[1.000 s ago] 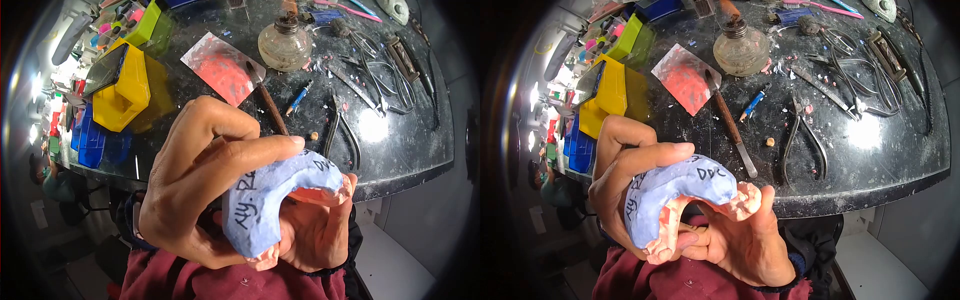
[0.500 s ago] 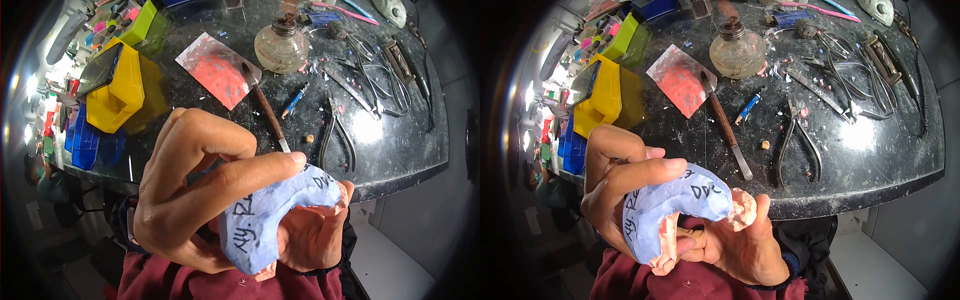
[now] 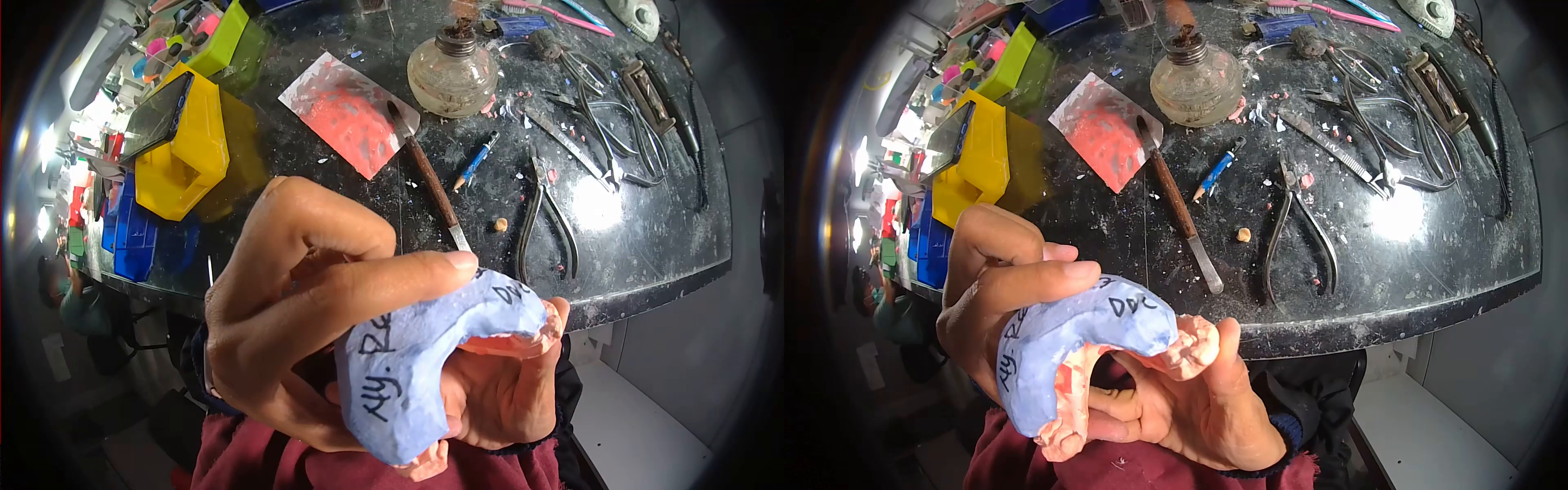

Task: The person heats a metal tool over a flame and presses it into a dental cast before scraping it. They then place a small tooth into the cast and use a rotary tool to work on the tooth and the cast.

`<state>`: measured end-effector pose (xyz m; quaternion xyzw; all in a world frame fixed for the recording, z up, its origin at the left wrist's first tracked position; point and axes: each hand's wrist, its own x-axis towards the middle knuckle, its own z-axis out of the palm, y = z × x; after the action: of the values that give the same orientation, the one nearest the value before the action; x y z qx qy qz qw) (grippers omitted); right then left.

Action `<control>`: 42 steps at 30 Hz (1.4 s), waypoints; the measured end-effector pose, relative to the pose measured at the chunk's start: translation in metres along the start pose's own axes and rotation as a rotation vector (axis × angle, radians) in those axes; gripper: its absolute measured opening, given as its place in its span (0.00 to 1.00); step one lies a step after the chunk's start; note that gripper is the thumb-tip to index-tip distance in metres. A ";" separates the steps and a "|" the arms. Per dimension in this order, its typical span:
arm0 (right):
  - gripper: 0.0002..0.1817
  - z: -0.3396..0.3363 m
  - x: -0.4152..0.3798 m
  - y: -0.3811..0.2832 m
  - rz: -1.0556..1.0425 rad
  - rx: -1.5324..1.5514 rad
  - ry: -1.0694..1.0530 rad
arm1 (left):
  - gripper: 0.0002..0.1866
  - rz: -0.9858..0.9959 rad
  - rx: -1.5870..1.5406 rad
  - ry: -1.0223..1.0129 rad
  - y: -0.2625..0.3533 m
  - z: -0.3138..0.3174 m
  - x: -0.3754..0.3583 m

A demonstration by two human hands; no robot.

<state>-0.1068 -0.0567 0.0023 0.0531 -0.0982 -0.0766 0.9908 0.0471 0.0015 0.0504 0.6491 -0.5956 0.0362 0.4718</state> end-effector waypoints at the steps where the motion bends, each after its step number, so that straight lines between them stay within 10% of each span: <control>1: 0.45 0.000 0.000 0.000 -0.008 0.001 0.003 | 0.25 -0.006 0.010 -0.002 0.001 0.000 0.000; 21: 0.45 0.011 0.004 0.015 -0.149 0.347 0.118 | 0.40 0.061 0.012 -0.163 -0.005 -0.017 0.003; 26: 0.50 0.025 0.009 0.001 0.149 -0.306 0.386 | 0.39 0.070 0.018 -0.207 -0.008 -0.020 0.002; 36: 0.50 0.025 0.011 0.001 0.141 -0.251 0.385 | 0.34 0.011 -0.045 -0.081 -0.004 -0.011 0.003; 42: 0.42 -0.014 0.010 0.010 -0.072 0.192 -0.153 | 0.28 -0.030 -0.013 -0.169 -0.005 -0.015 0.000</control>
<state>-0.0925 -0.0471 -0.0077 0.1452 -0.1787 -0.1060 0.9673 0.0588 0.0106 0.0561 0.6557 -0.6237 -0.0300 0.4245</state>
